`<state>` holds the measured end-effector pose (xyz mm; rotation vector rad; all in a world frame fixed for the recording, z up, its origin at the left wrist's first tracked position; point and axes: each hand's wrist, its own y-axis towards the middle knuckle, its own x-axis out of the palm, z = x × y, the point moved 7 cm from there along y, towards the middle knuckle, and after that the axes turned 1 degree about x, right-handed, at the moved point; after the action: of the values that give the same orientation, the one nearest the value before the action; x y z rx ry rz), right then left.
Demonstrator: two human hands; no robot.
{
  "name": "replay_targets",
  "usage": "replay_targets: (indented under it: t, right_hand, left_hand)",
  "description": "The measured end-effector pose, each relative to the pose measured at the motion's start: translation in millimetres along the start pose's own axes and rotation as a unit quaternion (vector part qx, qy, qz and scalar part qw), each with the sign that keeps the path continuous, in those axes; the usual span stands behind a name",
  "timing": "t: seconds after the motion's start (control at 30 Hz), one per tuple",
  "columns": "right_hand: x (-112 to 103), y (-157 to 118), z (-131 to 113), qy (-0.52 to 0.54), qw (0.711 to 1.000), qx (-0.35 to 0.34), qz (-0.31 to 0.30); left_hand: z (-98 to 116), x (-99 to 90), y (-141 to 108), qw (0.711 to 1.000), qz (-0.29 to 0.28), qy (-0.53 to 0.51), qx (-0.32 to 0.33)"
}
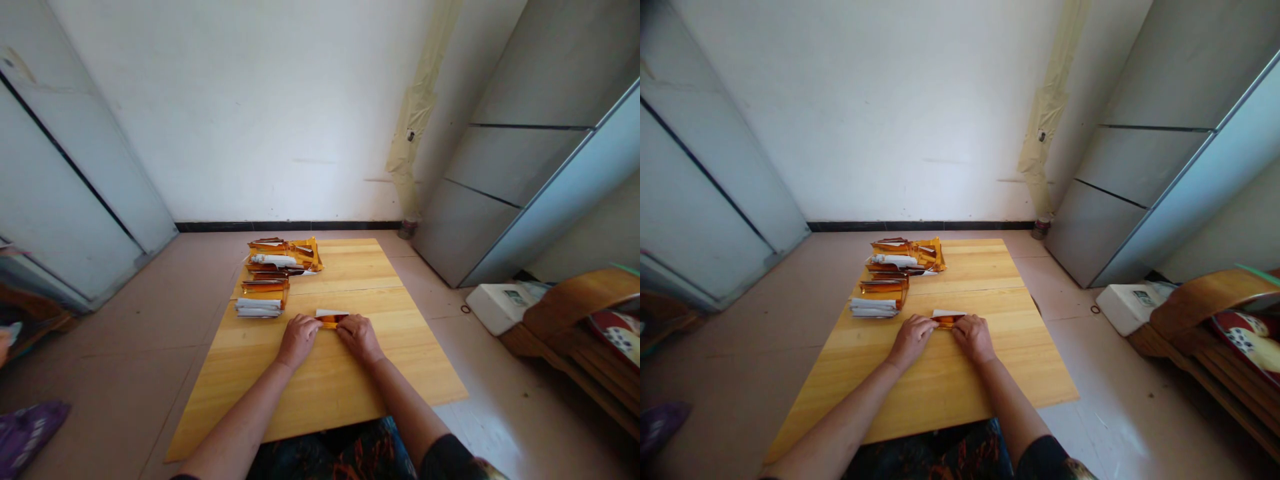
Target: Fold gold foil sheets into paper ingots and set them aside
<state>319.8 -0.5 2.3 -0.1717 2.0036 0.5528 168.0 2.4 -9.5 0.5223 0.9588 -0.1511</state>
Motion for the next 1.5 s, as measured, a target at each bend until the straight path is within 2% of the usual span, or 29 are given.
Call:
replay_targets:
  t: [0.17,0.53,0.97,1.33,1.5]
  right_hand:
    - [1.9,0.3,13.8,-0.022,0.998,0.040,0.031]
    - [-4.0,3.0,23.5,-0.113,0.978,0.173,-0.009]
    - [-2.8,12.1,25.3,-0.134,0.965,0.214,-0.068]
    - [0.0,13.0,29.4,-0.135,0.961,0.222,-0.090]
    - [0.8,13.3,30.2,-0.132,0.957,0.240,-0.096]
  left_hand:
    - [-2.4,3.9,7.8,0.999,-0.014,0.011,-0.051]
    - [-1.0,7.5,10.4,0.994,-0.009,0.054,-0.094]
    - [2.1,10.5,12.1,0.987,-0.047,0.103,-0.111]
    - [4.5,9.3,10.7,0.991,-0.031,0.094,-0.094]
    - [9.2,5.5,8.3,0.989,-0.026,0.126,-0.079]
